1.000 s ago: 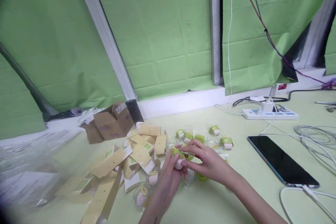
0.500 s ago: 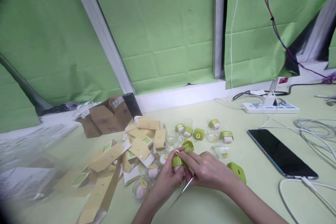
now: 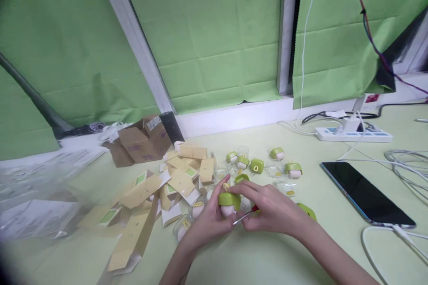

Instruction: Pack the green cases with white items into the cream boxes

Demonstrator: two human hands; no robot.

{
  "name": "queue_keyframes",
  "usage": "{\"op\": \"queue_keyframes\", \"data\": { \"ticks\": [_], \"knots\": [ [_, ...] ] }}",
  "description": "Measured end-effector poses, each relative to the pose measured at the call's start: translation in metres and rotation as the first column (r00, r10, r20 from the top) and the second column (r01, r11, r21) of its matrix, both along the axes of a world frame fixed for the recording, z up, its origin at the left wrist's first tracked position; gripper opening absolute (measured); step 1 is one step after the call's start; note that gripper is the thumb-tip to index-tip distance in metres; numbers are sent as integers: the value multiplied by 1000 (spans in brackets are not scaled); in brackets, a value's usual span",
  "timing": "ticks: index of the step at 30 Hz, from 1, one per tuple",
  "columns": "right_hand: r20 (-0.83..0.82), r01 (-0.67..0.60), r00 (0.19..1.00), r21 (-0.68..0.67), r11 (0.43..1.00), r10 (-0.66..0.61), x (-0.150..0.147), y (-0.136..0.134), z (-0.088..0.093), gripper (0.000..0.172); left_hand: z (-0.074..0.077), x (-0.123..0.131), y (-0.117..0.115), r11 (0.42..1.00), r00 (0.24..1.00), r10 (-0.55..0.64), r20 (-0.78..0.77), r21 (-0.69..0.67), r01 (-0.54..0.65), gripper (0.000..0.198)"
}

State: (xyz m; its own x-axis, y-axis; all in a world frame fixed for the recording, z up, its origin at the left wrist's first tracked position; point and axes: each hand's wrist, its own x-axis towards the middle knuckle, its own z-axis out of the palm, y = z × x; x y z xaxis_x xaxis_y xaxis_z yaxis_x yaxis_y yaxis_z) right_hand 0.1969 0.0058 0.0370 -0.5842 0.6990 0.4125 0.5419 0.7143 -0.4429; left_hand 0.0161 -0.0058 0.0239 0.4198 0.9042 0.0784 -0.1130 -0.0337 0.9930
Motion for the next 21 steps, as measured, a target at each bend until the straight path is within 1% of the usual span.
{"op": "queue_keyframes", "data": {
  "ticks": [1, 3, 5, 7, 9, 11, 13, 14, 15, 16, 18, 19, 21],
  "knots": [
    [-59, -19, 998, -68, 998, 15, -3, 0, 2, 50, 0, -2, -1, 1000, 1000, 11, -5, 2, -11, 82],
    [-186, -49, 982, -202, 978, 11, -9, -1, 3, 40, 1, -5, -3, 998, 998, 56, -30, 26, -56, 88],
    [-290, -56, 956, -329, 943, -45, -15, 0, 2, 26, 4, -7, -3, 989, 989, 124, -83, 87, -117, 87],
    [-377, -38, 916, -420, 907, -137, -20, 3, -2, 24, 10, -10, 1, 980, 970, 161, -183, 142, -136, 82],
    [-466, -6, 855, -446, 895, -227, -22, 7, -6, 29, 16, -13, 9, 981, 933, 149, -327, 168, -97, 70],
    [-567, 59, 755, -442, 895, -330, -20, 13, -8, 35, 21, -17, 23, 978, 876, 144, -460, 202, -55, 54],
    [-635, 132, 651, -446, 885, -417, -17, 21, -6, 39, 24, -21, 38, 965, 818, 186, -544, 259, -47, 38],
    [-646, 158, 617, -458, 875, -449, -15, 25, -4, 39, 24, -24, 46, 956, 796, 219, -564, 289, -59, 33],
    [-643, 169, 604, -473, 865, -470, -13, 29, -1, 40, 24, -26, 52, 947, 778, 252, -576, 312, -75, 29],
    [-632, 167, 612, -484, 859, -475, -12, 32, 2, 40, 23, -28, 57, 939, 764, 283, -580, 331, -97, 27],
    [-602, 133, 663, -490, 861, -445, -11, 38, 7, 39, 21, -30, 63, 915, 738, 350, -577, 379, -138, 30],
    [-592, 110, 690, -482, 869, -416, -12, 40, 8, 38, 19, -29, 63, 903, 745, 379, -550, 398, -165, 32],
    [-586, 78, 727, -448, 891, -358, -17, 40, 8, 35, 17, -22, 60, 895, 801, 402, -443, 376, -241, 31]
  ]
}}
